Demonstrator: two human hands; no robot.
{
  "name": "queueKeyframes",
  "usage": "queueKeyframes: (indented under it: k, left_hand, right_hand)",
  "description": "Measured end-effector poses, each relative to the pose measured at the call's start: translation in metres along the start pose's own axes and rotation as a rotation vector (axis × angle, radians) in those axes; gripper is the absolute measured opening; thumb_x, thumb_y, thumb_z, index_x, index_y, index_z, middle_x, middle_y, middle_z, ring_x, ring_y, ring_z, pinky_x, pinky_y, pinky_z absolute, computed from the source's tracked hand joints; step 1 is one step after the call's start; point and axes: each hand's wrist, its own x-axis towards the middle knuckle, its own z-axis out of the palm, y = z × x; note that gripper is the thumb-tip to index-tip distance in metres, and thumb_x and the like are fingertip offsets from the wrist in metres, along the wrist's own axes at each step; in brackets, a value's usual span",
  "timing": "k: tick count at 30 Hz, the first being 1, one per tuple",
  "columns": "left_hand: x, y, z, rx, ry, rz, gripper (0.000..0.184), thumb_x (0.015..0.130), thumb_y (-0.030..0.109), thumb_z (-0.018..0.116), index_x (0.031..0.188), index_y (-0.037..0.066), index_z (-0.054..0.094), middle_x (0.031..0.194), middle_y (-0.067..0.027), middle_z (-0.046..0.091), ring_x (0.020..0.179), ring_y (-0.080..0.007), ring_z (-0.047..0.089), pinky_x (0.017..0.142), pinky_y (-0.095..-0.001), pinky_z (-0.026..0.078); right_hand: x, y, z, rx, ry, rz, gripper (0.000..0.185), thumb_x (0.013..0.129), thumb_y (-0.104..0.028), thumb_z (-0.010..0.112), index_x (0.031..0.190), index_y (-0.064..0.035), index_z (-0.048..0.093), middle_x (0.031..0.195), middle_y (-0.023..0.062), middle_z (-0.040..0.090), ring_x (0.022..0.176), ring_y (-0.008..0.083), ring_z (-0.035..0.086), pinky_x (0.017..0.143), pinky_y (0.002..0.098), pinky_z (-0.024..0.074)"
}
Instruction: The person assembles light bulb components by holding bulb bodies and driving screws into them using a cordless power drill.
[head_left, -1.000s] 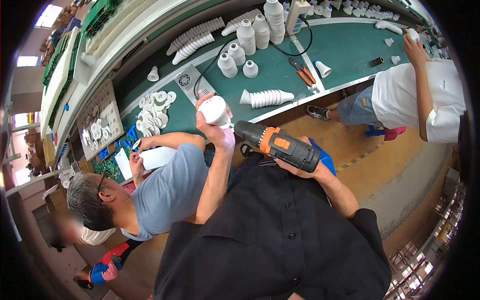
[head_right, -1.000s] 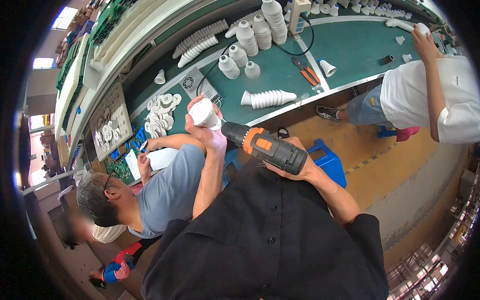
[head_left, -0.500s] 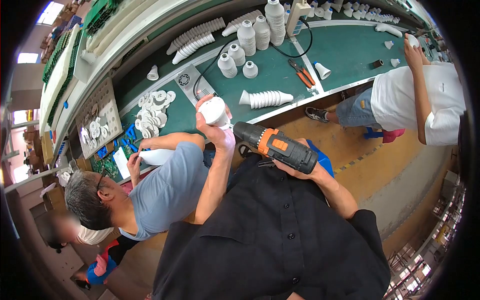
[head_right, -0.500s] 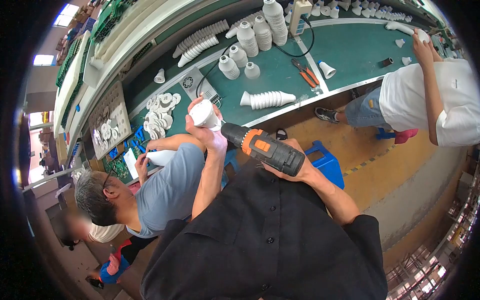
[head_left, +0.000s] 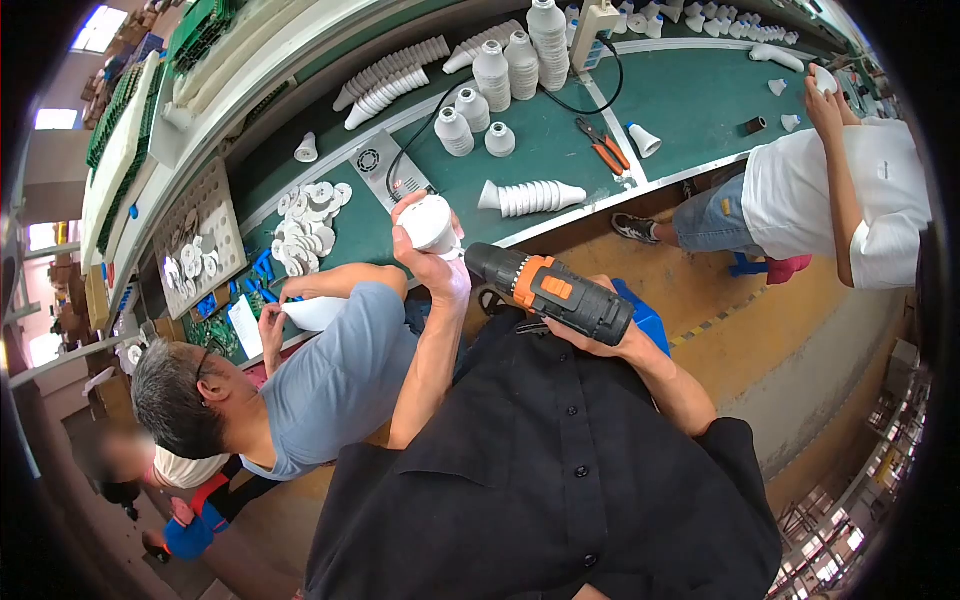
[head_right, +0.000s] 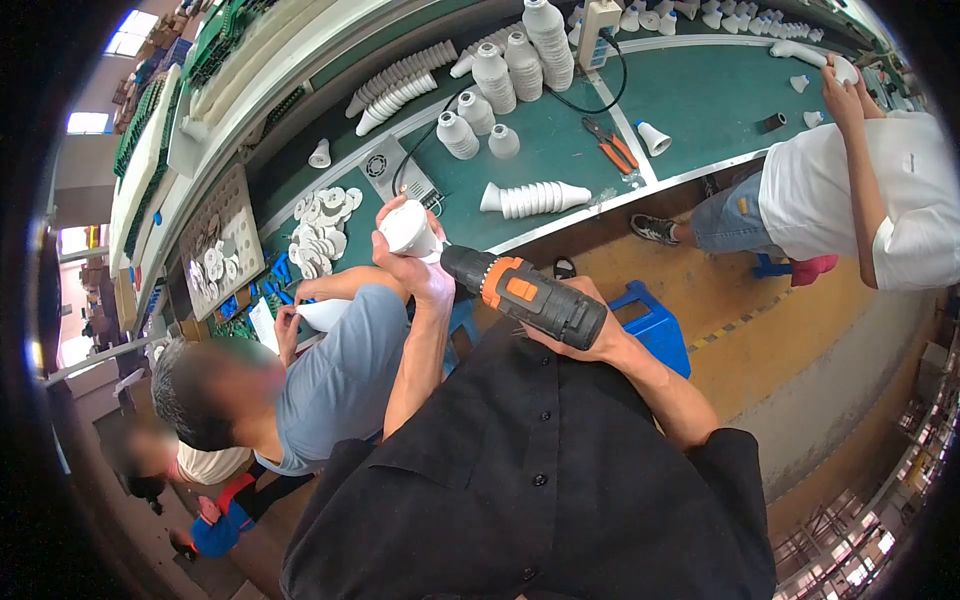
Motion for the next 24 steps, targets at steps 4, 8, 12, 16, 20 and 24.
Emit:
queueKeyframes:
  k: [4, 8, 12, 16, 20, 24]
  left_hand:
    - [-0.0008, 0.0002, 0.0019, 0.007, 0.035, -0.013, 0.059, 0.094, 0.055, 0.033, 0.114, 0.002, 0.051, 0.07, -0.0113, 0.055, 0.06, -0.017, 0.052, 0.053, -0.0283, 0.042]
    - [-0.0003, -0.0006, 0.0015, 0.013, 0.034, -0.022, 0.059, 0.095, 0.054, 0.031, 0.114, 0.003, 0.051, 0.071, -0.0107, 0.055, 0.06, -0.0167, 0.052, 0.053, -0.0283, 0.042]
    - [-0.0013, 0.001, 0.0031, -0.003, 0.02, -0.016, 0.054, 0.096, 0.05, 0.032, 0.113, 0.003, 0.049, 0.071, -0.0085, 0.054, 0.059, -0.0168, 0.051, 0.054, -0.0292, 0.041]
    - [-0.0028, 0.0024, 0.005, -0.001, 0.029, -0.024, 0.053, 0.096, 0.051, 0.032, 0.113, 0.003, 0.05, 0.072, -0.0084, 0.054, 0.059, -0.0167, 0.051, 0.054, -0.029, 0.04]
    - [-0.0036, 0.0028, 0.0068, 0.006, 0.036, -0.02, 0.054, 0.096, 0.051, 0.031, 0.113, 0.003, 0.05, 0.071, -0.0084, 0.055, 0.059, -0.0165, 0.051, 0.054, -0.029, 0.04]
    - [-0.0065, 0.0039, 0.0093, 0.024, 0.038, -0.043, 0.054, 0.096, 0.051, 0.03, 0.113, 0.003, 0.05, 0.07, -0.0081, 0.055, 0.059, -0.0162, 0.05, 0.055, -0.0288, 0.04]
  right_hand:
    - [0.0003, 0.0016, 0.0001, 0.009, -0.013, 0.018, 0.014, 0.074, -0.005, 0.074, 0.084, 0.0001, 0.065, 0.075, 0.0098, 0.067, 0.065, 0.0222, 0.065, 0.064, 0.0321, 0.0517]
    - [0.0029, -0.0055, 0.0008, -0.021, 0.026, -0.012, 0.014, 0.075, -0.005, 0.074, 0.084, 0.0, 0.064, 0.074, 0.0093, 0.066, 0.064, 0.0207, 0.064, 0.064, 0.0316, 0.0514]
    - [0.002, -0.0045, 0.0014, -0.019, 0.026, -0.015, 0.014, 0.075, -0.005, 0.073, 0.084, -0.0002, 0.064, 0.073, 0.0095, 0.066, 0.064, 0.0205, 0.064, 0.063, 0.0315, 0.0513]
    - [0.0015, -0.0001, 0.0022, -0.008, 0.005, -0.005, 0.014, 0.076, -0.006, 0.073, 0.085, 0.0, 0.064, 0.073, 0.01, 0.066, 0.064, 0.0205, 0.064, 0.064, 0.0314, 0.0515]
    - [0.002, -0.0015, 0.002, 0.0, 0.007, 0.004, 0.014, 0.076, -0.005, 0.073, 0.086, 0.0001, 0.065, 0.074, 0.0102, 0.066, 0.065, 0.0202, 0.064, 0.065, 0.031, 0.0518]
    - [0.0001, -0.0039, 0.0016, -0.068, 0.019, -0.022, 0.018, 0.076, -0.007, 0.075, 0.091, -0.0022, 0.067, 0.079, 0.01, 0.068, 0.069, 0.0235, 0.066, 0.065, 0.0334, 0.052]
